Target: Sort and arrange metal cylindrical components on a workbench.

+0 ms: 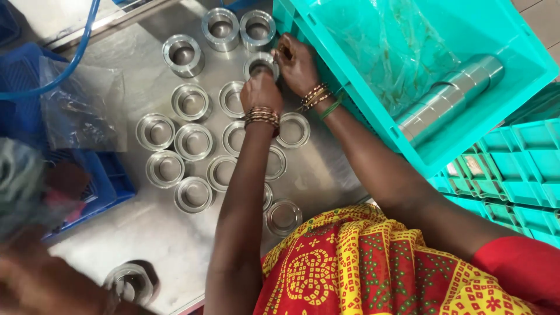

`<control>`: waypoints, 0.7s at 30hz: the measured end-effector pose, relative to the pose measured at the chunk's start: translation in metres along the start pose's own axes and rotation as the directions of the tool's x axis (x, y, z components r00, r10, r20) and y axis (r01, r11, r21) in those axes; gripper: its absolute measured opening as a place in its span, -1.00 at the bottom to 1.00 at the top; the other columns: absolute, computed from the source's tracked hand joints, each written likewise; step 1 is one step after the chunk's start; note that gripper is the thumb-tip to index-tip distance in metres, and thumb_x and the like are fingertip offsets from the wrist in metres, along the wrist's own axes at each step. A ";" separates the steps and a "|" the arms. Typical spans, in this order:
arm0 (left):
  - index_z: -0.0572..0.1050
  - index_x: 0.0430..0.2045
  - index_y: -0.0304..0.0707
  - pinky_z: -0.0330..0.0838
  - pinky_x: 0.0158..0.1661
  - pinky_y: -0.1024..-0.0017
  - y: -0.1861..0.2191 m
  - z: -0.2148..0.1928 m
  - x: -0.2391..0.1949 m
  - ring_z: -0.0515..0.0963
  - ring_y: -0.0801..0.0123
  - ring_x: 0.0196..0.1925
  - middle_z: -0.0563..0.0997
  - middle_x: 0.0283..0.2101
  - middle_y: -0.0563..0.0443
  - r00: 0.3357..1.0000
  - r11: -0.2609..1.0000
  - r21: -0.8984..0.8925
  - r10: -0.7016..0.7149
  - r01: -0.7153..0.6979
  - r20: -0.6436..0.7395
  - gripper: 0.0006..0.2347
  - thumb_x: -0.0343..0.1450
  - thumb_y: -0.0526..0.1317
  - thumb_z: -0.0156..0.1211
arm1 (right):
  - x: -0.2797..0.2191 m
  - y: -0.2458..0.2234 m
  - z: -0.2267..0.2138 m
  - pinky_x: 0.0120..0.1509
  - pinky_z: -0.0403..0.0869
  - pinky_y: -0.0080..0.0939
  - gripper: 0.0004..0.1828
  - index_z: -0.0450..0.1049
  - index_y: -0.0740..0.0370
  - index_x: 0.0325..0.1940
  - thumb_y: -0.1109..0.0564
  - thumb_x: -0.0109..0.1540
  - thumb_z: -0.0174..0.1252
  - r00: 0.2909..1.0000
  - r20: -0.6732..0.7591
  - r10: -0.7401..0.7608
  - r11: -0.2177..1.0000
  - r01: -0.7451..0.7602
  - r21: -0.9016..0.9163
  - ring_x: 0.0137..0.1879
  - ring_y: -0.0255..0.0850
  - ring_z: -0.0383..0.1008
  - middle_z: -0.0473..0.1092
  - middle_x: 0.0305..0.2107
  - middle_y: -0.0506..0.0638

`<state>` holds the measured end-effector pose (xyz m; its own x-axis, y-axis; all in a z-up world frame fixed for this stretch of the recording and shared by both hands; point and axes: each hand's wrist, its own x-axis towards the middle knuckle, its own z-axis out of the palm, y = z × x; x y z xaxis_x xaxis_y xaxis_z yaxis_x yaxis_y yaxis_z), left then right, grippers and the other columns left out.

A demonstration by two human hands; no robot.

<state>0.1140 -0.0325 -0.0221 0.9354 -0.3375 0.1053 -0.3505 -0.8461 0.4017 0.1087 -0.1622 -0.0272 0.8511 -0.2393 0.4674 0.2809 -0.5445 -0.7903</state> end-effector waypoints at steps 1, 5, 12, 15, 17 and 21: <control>0.59 -0.28 -0.25 0.57 -0.16 0.09 0.000 -0.008 -0.001 0.69 -0.08 -0.15 0.64 -0.11 -0.25 0.999 0.999 -0.034 -0.029 0.030 0.043 -0.87 0.36 -0.32 0.17 | 0.002 -0.009 -0.002 -0.21 0.38 -0.22 -0.77 0.26 0.34 -0.22 0.29 0.35 0.23 1.000 -0.008 -0.007 1.000 0.007 0.016 -0.34 -0.21 0.20 0.27 -0.47 0.11; 0.57 -0.30 -0.37 0.65 -0.35 0.11 0.002 -0.060 -0.017 0.76 -0.03 -0.42 0.68 -0.39 -0.26 0.958 0.688 -0.671 -0.151 0.278 0.242 -0.82 0.39 -0.21 0.15 | 0.013 -0.034 -0.003 -0.21 0.41 -0.19 -0.81 0.30 0.32 -0.18 0.26 0.38 0.21 0.997 -0.082 -0.009 1.000 0.009 0.002 -0.34 -0.16 0.24 0.30 -0.46 0.11; 0.59 -0.13 -0.30 0.55 -0.14 0.01 0.006 0.004 -0.041 0.66 -0.12 -0.13 0.66 -0.15 -0.31 0.976 0.920 -0.338 -0.217 0.198 -0.020 -0.73 0.53 -0.11 0.00 | 0.035 0.000 0.021 -0.13 0.50 -0.06 -0.92 0.37 0.30 -0.11 0.27 0.37 0.14 0.980 0.073 -0.183 0.983 0.181 0.032 -0.28 0.07 0.47 0.42 -0.36 0.18; 0.55 -0.11 -0.33 0.52 0.00 -0.03 0.029 -0.033 -0.068 0.61 -0.12 0.08 0.56 0.13 -0.31 0.981 0.964 -0.186 -0.179 0.190 0.074 -0.68 0.53 -0.04 -0.01 | 0.034 0.004 0.024 -0.17 0.46 0.03 -0.84 0.44 0.30 -0.01 0.23 0.34 0.18 0.967 0.130 -0.219 0.967 0.233 -0.101 -0.17 0.23 0.49 0.48 -0.28 0.25; 0.48 0.14 -0.39 0.16 0.23 -0.28 0.021 -0.007 -0.083 0.22 -0.24 0.41 0.27 0.37 -0.33 0.991 0.999 -0.037 0.018 -0.023 -0.133 -0.49 0.43 0.06 0.06 | 0.028 0.001 0.021 -0.11 0.45 0.08 -0.84 0.43 0.31 -0.03 0.19 0.35 0.20 0.982 0.182 -0.057 0.986 0.083 -0.142 -0.14 0.24 0.51 0.49 -0.27 0.27; 0.51 0.06 -0.24 -0.29 0.33 -0.39 0.025 -0.055 -0.094 -0.07 -0.32 0.51 0.16 0.45 -0.42 0.952 1.000 -0.031 -0.011 0.002 -0.306 -0.58 0.38 -0.03 0.05 | 0.023 0.008 0.021 -0.07 0.48 0.08 -0.79 0.45 0.36 0.01 0.23 0.32 0.19 0.976 0.154 -0.155 0.969 0.181 -0.169 -0.10 0.26 0.52 0.49 -0.25 0.30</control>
<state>0.0202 0.0004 0.0279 0.9086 -0.1855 0.3743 -0.3472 -0.8335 0.4297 0.1402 -0.1550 -0.0312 0.8552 -0.0250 0.5177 0.3513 -0.7066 -0.6143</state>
